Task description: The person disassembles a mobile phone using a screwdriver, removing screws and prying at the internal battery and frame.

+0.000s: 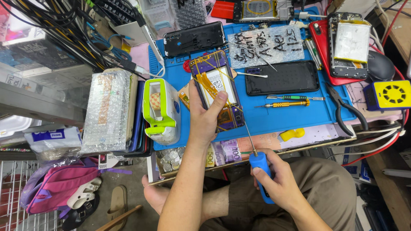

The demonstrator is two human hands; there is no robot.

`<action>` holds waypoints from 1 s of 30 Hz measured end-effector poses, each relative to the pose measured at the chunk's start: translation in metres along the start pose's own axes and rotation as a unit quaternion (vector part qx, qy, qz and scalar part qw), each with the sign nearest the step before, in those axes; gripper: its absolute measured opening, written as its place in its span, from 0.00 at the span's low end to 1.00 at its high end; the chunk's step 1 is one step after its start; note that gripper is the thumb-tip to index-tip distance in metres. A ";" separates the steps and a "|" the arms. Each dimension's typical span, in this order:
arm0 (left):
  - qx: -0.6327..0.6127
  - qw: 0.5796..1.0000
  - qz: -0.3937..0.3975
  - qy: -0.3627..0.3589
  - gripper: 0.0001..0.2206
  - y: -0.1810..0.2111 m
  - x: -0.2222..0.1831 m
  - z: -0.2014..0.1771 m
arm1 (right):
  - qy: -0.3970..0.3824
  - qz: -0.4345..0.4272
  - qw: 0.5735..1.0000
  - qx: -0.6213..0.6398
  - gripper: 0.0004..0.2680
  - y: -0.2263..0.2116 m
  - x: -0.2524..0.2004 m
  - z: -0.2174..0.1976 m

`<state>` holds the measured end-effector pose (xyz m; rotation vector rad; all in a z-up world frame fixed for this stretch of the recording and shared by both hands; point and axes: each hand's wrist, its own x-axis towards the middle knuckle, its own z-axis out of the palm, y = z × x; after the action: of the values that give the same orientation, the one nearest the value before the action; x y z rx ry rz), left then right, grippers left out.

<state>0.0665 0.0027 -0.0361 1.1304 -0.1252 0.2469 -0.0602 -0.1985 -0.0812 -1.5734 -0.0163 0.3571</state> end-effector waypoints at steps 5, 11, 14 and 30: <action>0.002 1.000 -0.003 -0.006 0.25 0.000 0.001 0.001 | 0.006 0.006 1.000 -0.020 0.15 -0.002 0.003 -0.004; 0.001 1.000 -0.003 0.000 0.27 -0.002 -0.001 0.002 | -0.001 0.028 1.000 0.001 0.14 0.000 0.005 -0.004; 0.058 0.998 0.019 -0.005 0.25 -0.001 -0.001 0.003 | -0.012 0.033 0.999 -0.031 0.15 0.002 0.007 0.003; 0.018 1.000 -0.001 0.011 0.24 0.000 0.000 0.000 | 0.013 0.007 1.000 -0.018 0.13 -0.008 0.003 -0.009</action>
<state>0.0664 0.0021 -0.0361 1.1635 -0.1004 0.2606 -0.0539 -0.2062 -0.0746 -1.6141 0.0075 0.3488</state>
